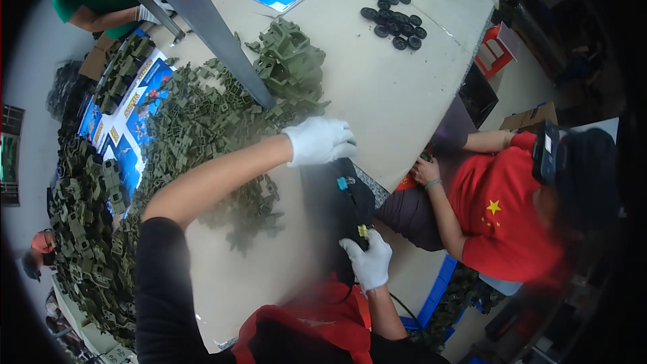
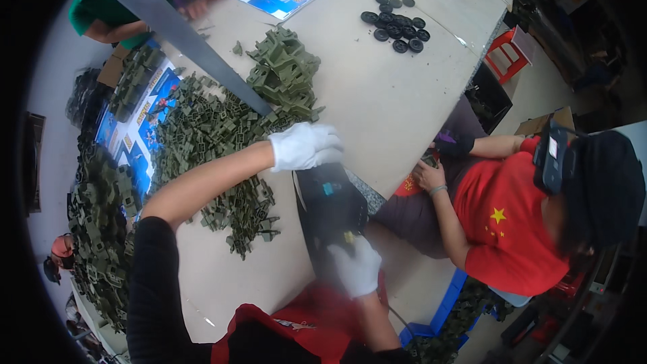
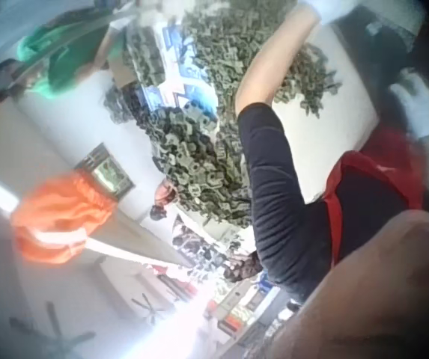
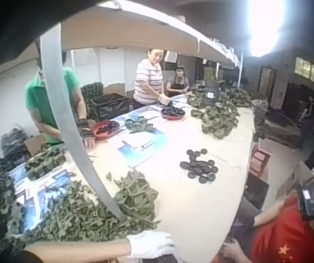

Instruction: The person assembles green plastic toy vehicle parts by hand at a workbench. They pick up individual components, snap them together, and place the finished units into a black bag. The process is repetitive, involving the manual assembly of multiple identical toy units.

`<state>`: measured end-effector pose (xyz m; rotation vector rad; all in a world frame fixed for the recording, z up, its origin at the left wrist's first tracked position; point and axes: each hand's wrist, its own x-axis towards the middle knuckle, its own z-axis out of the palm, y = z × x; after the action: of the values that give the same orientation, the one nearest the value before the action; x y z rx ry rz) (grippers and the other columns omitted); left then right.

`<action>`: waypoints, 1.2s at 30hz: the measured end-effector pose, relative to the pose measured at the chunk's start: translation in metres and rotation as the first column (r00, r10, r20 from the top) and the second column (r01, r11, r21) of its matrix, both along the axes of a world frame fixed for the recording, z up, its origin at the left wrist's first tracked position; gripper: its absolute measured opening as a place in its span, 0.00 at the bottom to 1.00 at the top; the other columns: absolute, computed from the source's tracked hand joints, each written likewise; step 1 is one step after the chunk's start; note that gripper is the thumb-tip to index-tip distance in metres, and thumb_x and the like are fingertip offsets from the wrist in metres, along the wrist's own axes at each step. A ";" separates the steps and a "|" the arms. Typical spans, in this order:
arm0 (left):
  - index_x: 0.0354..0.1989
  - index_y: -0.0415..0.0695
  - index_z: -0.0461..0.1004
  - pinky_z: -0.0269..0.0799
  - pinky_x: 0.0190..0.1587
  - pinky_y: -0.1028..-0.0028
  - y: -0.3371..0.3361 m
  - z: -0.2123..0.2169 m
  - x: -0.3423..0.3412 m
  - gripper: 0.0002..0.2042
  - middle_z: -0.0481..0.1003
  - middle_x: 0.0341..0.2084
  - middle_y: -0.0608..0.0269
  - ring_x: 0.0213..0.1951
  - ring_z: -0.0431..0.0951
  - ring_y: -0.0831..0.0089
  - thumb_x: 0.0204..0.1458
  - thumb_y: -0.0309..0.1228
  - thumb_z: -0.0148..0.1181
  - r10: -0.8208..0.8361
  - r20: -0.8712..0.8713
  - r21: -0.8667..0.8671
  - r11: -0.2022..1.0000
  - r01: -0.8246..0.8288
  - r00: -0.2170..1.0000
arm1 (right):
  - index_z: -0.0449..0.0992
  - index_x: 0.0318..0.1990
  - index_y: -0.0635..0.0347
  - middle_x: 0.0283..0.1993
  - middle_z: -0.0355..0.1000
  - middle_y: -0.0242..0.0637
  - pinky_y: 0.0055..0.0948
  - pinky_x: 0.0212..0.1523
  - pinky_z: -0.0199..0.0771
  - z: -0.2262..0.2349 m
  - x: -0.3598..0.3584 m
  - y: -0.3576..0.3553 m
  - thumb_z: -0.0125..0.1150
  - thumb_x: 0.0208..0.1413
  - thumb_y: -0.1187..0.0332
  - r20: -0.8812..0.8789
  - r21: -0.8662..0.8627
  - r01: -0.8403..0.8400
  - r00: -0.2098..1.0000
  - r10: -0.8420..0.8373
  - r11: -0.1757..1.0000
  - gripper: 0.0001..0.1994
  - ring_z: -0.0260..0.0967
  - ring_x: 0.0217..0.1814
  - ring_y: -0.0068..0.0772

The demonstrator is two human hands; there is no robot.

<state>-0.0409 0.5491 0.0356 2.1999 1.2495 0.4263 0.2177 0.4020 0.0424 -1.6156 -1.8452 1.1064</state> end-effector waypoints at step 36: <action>0.43 0.48 0.76 0.59 0.58 0.50 -0.093 -0.037 -0.185 0.18 0.74 0.41 0.53 0.50 0.72 0.56 0.50 0.46 0.56 0.628 -0.346 0.073 0.759 -0.647 0.697 | 0.75 0.51 0.64 0.40 0.76 0.48 0.32 0.40 0.74 0.070 -0.336 0.126 0.66 0.49 0.57 0.278 0.155 -0.802 0.596 0.754 0.577 0.25 0.76 0.36 0.42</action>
<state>-0.2258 0.4564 -0.0017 1.7736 2.2156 0.2481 -0.1179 0.5281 0.1125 -0.7032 -2.8281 0.9510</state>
